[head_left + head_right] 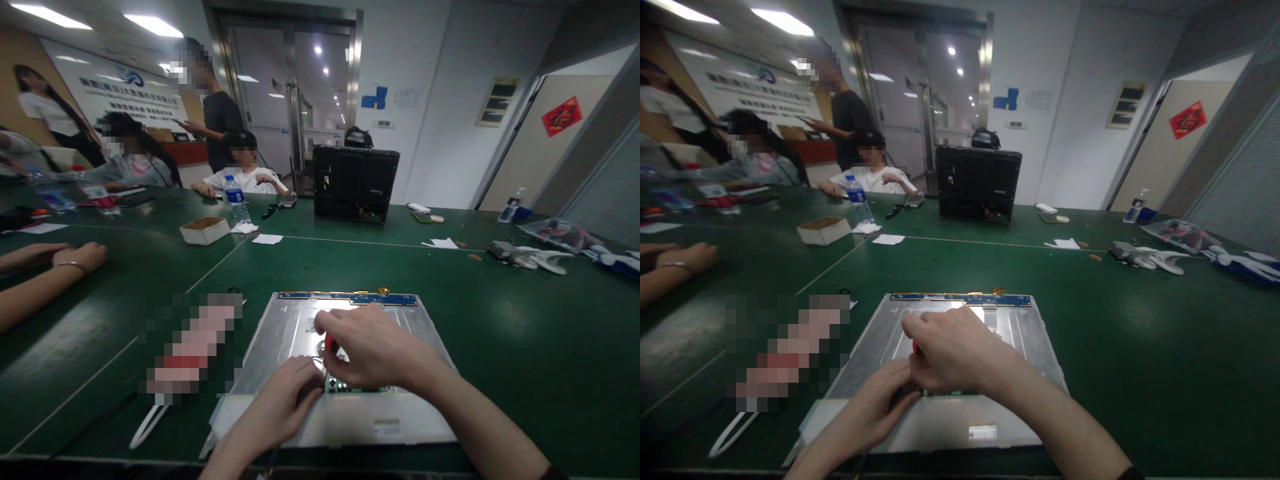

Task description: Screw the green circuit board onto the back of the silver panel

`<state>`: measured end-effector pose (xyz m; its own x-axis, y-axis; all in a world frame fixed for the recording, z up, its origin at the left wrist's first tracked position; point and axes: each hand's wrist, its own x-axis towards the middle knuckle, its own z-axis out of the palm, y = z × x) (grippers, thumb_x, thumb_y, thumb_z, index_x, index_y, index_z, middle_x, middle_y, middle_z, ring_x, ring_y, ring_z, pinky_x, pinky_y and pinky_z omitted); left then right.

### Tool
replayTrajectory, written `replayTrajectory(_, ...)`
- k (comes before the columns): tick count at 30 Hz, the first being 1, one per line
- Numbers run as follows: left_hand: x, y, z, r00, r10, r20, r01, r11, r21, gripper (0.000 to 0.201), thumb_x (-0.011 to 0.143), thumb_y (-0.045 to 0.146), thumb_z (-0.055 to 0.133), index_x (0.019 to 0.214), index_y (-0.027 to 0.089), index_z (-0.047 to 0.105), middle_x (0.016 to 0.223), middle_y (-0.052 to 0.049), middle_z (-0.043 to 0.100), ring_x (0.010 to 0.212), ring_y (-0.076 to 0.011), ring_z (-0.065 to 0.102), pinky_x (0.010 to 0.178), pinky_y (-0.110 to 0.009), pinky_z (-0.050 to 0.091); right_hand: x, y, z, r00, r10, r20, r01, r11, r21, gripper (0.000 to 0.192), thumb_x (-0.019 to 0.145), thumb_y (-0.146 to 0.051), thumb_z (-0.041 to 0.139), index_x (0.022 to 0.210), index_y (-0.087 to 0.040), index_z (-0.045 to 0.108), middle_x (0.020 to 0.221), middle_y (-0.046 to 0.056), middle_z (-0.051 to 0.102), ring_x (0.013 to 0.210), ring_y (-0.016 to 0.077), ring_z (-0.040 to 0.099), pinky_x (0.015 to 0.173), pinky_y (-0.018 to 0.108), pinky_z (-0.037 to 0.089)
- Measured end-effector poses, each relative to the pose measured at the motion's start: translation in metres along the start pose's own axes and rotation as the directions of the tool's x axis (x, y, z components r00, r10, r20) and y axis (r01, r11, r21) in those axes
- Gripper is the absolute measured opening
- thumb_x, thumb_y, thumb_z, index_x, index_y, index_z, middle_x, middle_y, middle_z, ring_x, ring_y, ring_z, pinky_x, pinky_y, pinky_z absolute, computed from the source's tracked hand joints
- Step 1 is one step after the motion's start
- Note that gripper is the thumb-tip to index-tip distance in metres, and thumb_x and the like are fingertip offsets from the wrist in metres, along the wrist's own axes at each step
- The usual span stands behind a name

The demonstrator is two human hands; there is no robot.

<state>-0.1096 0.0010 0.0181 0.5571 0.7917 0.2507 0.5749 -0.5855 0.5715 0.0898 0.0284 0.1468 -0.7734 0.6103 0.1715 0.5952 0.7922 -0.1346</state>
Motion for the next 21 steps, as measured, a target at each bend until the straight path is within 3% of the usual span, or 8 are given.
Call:
replayTrajectory(5,-0.0005,0.0004,0.0006,1.000,-0.018,-0.023,0.018,1.000,0.006,0.015,0.084,0.014,0.048,0.088,0.020,0.061,0.091,-0.005,0.066,0.086,-0.0211,0.061,0.078,-0.032,0.049,0.0005,0.0001,-0.0002,1.000,-0.002,0.027,0.002,1.000,-0.005,0.023,0.090,-0.039,0.053,0.101,-0.020,0.058,0.081,0.002,0.071,0.064,0.0149,0.060,0.051,0.026,0.019)
replayTrajectory(11,0.0009,0.0020,-0.0006,1.000,-0.009,-0.003,0.009,1.000,0.005,0.014,0.085,0.015,0.050,0.089,0.020,0.062,0.090,-0.005,0.066,0.086,-0.0210,0.061,0.079,-0.032,0.049,0.0007,-0.0009,-0.0006,1.000,0.005,-0.017,-0.005,1.000,-0.018,0.021,0.084,-0.025,0.054,0.103,-0.016,0.056,0.085,0.004,0.071,0.061,0.0148,0.059,0.049,0.027,0.019)
replayTrajectory(16,0.0005,0.0030,-0.0012,1.000,-0.025,-0.009,0.025,1.000,0.007,0.015,0.085,0.014,0.049,0.089,0.020,0.062,0.092,-0.005,0.066,0.088,-0.0213,0.061,0.078,-0.032,0.049,0.0008,0.0011,0.0020,1.000,0.010,0.008,-0.010,1.000,0.008,0.024,0.089,-0.040,0.054,0.102,-0.020,0.058,0.080,0.002,0.072,0.064,0.0153,0.061,0.051,0.026,0.020)
replayTrajectory(21,0.0008,0.0034,-0.0024,0.999,-0.028,0.024,0.028,1.000,-0.006,0.014,0.086,0.015,0.048,0.089,0.019,0.061,0.090,-0.005,0.066,0.085,-0.0209,0.061,0.079,-0.033,0.049,0.0008,0.0000,0.0012,1.000,0.015,0.003,-0.015,1.000,-0.024,0.020,0.086,-0.027,0.052,0.103,-0.017,0.056,0.084,0.004,0.071,0.060,0.0136,0.057,0.050,0.027,0.018)
